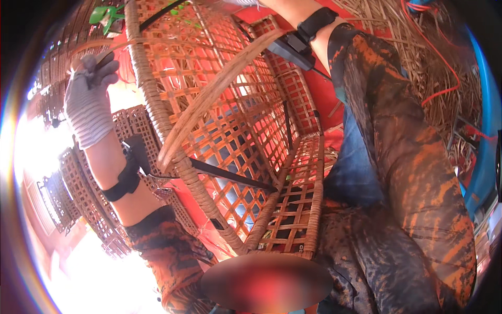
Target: Weaving a bamboo or rattan chair or basket frame using long strips of material.
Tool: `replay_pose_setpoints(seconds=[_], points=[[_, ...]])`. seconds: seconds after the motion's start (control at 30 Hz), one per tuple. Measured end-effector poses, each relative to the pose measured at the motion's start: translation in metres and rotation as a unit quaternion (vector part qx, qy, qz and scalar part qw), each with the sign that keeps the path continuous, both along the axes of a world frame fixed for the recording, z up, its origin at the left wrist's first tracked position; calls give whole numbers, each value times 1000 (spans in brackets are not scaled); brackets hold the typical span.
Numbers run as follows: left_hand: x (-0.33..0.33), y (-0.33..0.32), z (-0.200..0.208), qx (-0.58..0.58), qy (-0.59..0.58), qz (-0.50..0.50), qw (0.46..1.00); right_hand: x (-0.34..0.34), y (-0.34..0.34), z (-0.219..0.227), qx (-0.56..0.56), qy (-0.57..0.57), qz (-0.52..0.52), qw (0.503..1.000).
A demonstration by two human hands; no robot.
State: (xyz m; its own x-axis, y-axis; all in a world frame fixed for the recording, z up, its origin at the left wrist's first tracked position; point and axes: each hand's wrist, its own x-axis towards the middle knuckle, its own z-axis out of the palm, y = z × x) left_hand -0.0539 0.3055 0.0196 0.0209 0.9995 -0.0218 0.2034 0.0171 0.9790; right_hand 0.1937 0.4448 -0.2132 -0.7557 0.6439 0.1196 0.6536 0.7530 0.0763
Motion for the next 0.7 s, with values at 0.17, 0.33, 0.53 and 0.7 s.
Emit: replay_pose_setpoints(seconds=[0.17,0.33,0.53,0.7], points=[[-4,11,7,6,45,42,998,35,-27,66,-235,231,-246,911],[-19,17,1,-35,-101,-112,988,48,-53,88,-97,267,-77,956],[51,-18,25,52,73,94,992,6,-99,115,-386,644,75,656],[55,-30,43,65,84,92,990,-26,-124,164,-402,558,54,724]])
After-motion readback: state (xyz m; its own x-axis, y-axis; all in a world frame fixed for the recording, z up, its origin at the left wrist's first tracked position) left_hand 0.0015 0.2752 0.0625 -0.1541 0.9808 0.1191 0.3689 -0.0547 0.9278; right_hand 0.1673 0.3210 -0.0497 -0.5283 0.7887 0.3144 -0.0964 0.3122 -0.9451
